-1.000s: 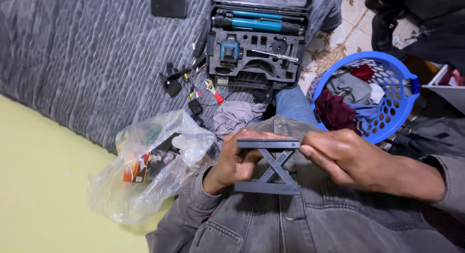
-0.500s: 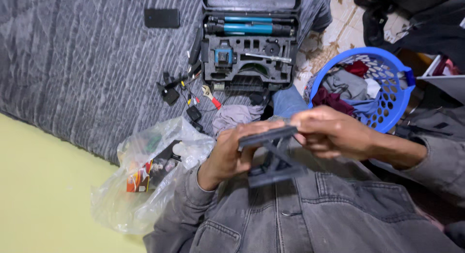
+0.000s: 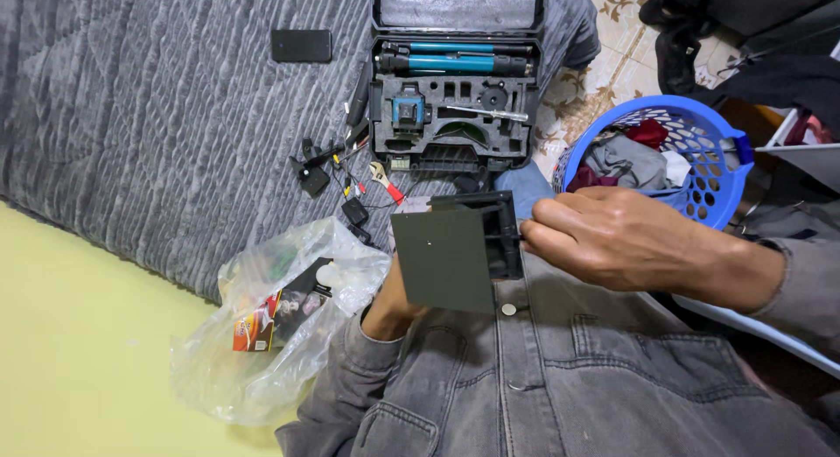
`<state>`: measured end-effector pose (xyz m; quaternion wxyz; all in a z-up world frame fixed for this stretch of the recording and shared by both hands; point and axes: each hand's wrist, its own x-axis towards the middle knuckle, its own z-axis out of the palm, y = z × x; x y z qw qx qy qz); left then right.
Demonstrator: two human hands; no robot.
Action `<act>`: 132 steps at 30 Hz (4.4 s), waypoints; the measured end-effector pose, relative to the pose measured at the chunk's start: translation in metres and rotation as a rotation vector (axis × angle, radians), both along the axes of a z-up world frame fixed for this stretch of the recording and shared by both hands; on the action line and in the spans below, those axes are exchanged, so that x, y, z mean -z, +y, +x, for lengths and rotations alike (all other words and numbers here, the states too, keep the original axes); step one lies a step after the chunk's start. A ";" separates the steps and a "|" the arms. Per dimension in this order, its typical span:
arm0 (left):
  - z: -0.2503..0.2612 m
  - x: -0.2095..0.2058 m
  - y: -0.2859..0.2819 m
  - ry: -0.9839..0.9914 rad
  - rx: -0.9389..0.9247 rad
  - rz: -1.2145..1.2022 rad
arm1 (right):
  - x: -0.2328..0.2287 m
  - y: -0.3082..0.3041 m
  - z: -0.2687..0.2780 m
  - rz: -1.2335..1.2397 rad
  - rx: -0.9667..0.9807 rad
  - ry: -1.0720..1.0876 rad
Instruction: The person holds a black plastic mount and rotates an adjustable base to different heights and angles by hand.
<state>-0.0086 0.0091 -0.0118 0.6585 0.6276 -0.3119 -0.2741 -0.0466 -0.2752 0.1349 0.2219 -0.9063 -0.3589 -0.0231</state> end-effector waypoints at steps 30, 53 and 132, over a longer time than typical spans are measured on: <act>0.001 -0.055 -0.013 -0.013 -0.097 -0.013 | -0.012 0.015 -0.033 0.476 0.290 0.625; 0.018 -0.038 -0.029 0.119 -0.131 0.028 | 0.014 -0.004 -0.004 -0.044 0.258 -0.013; 0.011 -0.109 -0.078 -0.003 -0.023 0.531 | 0.285 0.023 -0.122 1.826 0.656 1.629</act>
